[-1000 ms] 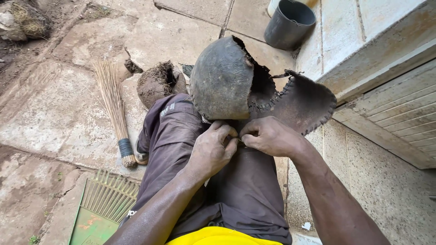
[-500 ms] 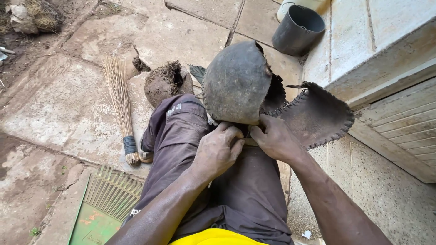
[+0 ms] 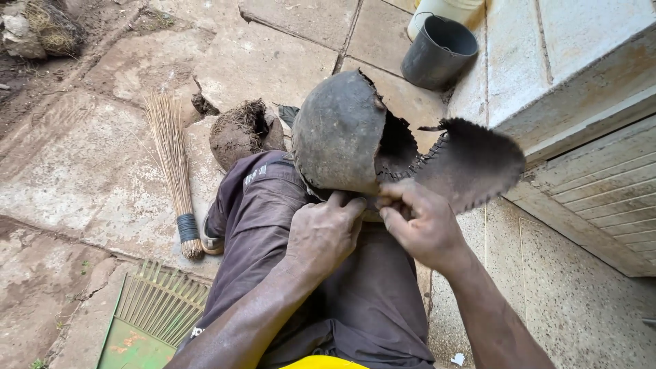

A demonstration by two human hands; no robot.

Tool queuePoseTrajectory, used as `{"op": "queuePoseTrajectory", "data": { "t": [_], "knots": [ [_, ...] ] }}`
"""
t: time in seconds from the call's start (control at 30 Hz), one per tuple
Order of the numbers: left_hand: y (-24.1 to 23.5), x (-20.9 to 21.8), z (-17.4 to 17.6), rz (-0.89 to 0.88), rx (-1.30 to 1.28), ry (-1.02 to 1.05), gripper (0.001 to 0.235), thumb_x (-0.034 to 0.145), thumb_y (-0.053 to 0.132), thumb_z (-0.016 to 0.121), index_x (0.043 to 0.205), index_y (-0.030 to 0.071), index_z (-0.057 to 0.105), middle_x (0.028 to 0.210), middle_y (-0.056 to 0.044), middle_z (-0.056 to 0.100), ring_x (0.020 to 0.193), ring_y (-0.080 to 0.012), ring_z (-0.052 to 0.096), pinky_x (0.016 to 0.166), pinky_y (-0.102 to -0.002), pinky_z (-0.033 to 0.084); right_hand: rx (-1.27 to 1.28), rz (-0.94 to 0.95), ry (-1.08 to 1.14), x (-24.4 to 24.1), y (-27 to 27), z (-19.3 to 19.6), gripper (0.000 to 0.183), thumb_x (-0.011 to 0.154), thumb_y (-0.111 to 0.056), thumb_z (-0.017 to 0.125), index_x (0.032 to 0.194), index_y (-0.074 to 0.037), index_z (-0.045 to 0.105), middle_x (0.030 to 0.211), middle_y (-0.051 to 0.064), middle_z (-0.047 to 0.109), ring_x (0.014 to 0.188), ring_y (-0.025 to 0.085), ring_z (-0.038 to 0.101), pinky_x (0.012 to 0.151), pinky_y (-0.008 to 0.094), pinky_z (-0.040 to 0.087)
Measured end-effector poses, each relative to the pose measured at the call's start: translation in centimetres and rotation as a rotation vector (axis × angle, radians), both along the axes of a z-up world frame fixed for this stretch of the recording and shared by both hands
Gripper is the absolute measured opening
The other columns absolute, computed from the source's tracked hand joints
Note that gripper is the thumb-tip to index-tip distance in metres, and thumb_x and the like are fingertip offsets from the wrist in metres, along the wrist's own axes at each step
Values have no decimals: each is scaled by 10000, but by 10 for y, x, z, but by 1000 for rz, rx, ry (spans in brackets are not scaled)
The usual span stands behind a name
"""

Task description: Stitching together thick rubber pieces from a tire to repair or create a bucket.

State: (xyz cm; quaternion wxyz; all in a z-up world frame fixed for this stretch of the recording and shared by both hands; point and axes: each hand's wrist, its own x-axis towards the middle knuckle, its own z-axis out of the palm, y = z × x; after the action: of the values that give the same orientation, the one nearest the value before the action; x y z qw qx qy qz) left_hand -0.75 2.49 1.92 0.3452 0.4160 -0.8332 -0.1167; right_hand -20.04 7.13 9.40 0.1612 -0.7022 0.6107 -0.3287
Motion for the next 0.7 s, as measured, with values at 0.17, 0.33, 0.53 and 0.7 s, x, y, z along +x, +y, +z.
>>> {"op": "queuePoseTrajectory", "data": {
  "t": [0.17, 0.33, 0.53, 0.7],
  "knots": [
    [5, -9, 27, 54, -97, 61, 87, 953, 207, 648, 875, 169, 635, 767, -80, 689, 555, -296, 714, 548, -417, 543, -171, -159, 31, 33, 39, -8, 459, 858, 10, 721, 1305, -90, 744, 990, 61, 753, 843, 176, 726, 731, 299, 609],
    [17, -13, 39, -9, -51, 60, 169, 968, 206, 678, 841, 110, 619, 758, -103, 715, 539, -317, 676, 536, -431, 524, -117, -347, -196, 41, 55, -23, 254, 875, 30, 670, 1105, -41, 751, 1043, 31, 708, 745, 115, 586, 660, 230, 486],
    [6, -11, 49, -122, 97, 34, 85, 888, 207, 742, 910, 128, 718, 798, -53, 739, 520, -304, 684, 470, -432, 532, 125, -424, -785, 28, 32, -45, 227, 945, -44, 708, 1159, 33, 692, 902, 92, 695, 766, 138, 624, 712, 283, 573],
    [7, -13, 51, -41, 152, 87, 67, 900, 204, 727, 943, 154, 741, 836, -38, 789, 566, -288, 723, 490, -416, 536, 382, -557, -710, 22, 28, -29, 119, 963, -48, 730, 1023, 43, 780, 808, 129, 759, 679, 175, 705, 616, 282, 603]
  ]
}}
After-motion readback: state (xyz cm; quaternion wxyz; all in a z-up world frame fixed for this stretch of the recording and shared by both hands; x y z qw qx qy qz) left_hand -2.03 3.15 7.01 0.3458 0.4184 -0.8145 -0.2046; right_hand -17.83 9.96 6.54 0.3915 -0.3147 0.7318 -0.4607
